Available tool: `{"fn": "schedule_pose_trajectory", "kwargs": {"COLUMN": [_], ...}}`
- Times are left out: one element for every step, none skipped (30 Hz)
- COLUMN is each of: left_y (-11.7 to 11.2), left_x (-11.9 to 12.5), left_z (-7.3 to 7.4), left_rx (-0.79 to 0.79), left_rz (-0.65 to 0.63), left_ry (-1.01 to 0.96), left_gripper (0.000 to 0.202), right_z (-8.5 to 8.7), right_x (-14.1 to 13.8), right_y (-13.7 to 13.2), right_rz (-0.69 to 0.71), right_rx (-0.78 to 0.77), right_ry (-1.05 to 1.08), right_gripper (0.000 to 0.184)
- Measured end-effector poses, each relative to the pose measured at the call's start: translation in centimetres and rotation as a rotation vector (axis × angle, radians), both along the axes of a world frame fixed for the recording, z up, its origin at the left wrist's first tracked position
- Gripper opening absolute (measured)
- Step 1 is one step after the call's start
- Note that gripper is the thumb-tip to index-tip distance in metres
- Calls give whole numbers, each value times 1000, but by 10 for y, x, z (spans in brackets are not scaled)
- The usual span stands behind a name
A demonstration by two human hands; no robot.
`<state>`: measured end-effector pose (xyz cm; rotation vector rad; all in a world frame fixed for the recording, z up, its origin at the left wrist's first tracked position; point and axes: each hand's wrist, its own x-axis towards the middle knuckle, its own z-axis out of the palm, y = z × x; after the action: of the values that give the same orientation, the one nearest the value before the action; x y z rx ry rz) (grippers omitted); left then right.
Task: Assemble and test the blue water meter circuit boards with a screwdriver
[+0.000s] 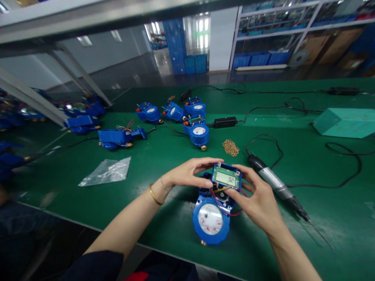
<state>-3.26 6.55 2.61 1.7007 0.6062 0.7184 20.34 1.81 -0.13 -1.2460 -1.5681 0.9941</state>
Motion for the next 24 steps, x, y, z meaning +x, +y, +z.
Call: {"fn": "schedule_pose_trajectory", "kwargs": {"left_y": [-1,-2,-3,-5,-6,-7,-8,-9,-9,-9,-9,-8,-8,-8,-7,-7,-8,-8,-9,-10,-11,-12,-13,-14], "left_x": [2,5,8,10,12,13,13,13,13,12,11,10,10,9,10,10,10,11,12,12,13,14,14,15], "left_z": [-1,-3,-5,-8,-10,-11,-12,-13,-13,-13,-12,-12,-11,-10,-8,-7,-6,-6,-5,-6,-7,-9,-11,-14], "left_rx": [-3,13,47,95,156,222,286,339,381,413,439,462,485,508,530,549,564,575,584,591,600,611,626,640], "left_rz": [42,88,130,164,193,217,233,240,240,232,224,214,205,195,189,184,178,173,171,174,186,204,231,261], "left_ry": [5,11,20,32,49,71,97,124,150,176,200,222,242,263,280,298,314,332,350,367,377,375,358,331], "left_gripper": [68,67,68,68,68,68,69,69,68,68,68,68,67,66,66,65,65,64,64,64,64,64,64,63], "right_z": [0,0,0,-1,-1,-1,-1,-1,-1,-1,0,0,0,0,0,0,0,0,0,0,0,0,1,1], "right_x": [0,0,0,0,-1,-1,-1,-1,-1,-1,-2,-2,-2,-2,-2,-2,-2,-1,-1,0,0,0,0,0], "right_y": [0,0,-1,-1,-1,-1,-2,-2,-3,-4,-4,-4,-4,-4,-4,-4,-4,-5,-5,-5,-6,-6,-7,-7], "right_rz": [-11,-20,-28,-33,-36,-37,-37,-34,-30,-25,-24,-24,-26,-29,-32,-33,-32,-28,-23,-19,-14,-8,-4,2], "right_rx": [11,25,39,52,61,65,66,64,60,58,57,57,59,61,63,61,56,47,37,26,18,15,16,19], "right_ry": [-13,-27,-39,-48,-55,-60,-64,-63,-60,-56,-54,-52,-51,-48,-44,-40,-33,-25,-16,-7,2,11,16,17], "right_gripper": [62,61,60,60,59,59,58,58,59,59,60,60,60,60,60,59,60,60,60,60,61,61,61,61]}}
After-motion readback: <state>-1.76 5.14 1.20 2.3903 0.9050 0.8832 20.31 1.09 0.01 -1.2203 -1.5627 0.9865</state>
